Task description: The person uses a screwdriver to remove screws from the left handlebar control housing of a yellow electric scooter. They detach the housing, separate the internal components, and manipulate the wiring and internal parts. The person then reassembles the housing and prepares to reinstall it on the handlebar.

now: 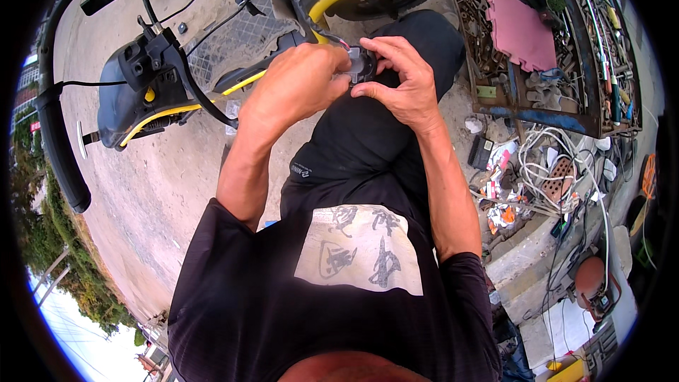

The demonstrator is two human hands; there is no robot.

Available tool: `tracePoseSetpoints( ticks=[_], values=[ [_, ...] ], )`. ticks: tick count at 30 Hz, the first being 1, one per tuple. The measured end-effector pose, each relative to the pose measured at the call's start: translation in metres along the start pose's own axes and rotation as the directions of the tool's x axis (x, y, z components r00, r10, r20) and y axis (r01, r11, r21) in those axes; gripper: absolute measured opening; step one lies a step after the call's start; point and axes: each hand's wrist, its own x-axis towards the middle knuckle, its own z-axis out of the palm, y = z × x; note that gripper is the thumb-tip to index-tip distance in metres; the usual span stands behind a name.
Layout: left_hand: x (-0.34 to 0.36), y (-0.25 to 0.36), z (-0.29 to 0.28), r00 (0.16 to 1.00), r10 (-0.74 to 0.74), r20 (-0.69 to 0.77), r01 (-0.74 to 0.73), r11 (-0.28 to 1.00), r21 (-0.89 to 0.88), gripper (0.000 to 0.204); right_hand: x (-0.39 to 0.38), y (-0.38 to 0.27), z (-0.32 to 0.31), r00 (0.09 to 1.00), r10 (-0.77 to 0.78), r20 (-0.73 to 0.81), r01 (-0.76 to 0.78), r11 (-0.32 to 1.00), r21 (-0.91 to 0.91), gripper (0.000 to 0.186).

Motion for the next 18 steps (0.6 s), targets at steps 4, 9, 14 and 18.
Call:
tracePoseSetpoints(
  ticks=[4, 9, 14, 18],
  values=[
    [-0.001, 0.0, 0.004, 0.998, 0.031, -0.053, -0.03, 0.999, 0.023, 0.021, 0.001, 0.001, 0.0, 1.0, -0.009, -0.008, 0.009, 1.0, -0.007, 0.071],
    [-0.001, -0.003, 0.011, 0.992, 0.05, -0.118, -0.047, 0.999, 0.026, 0.018, 0.001, -0.001, 0.0, 1.0, -0.016, -0.017, 0.016, 1.0, -0.014, 0.07],
    [-0.003, -0.003, 0.012, 0.985, 0.064, -0.162, -0.06, 0.998, 0.029, 0.018, 0.001, 0.0, 0.0, 1.0, -0.001, -0.012, 0.0, 1.0, -0.013, 0.07],
    [-0.005, -0.008, 0.016, 0.976, 0.08, -0.202, -0.076, 0.997, 0.024, 0.018, 0.001, 0.001, 0.001, 1.0, 0.008, -0.01, -0.008, 1.0, 0.003, 0.07]
  ],
)
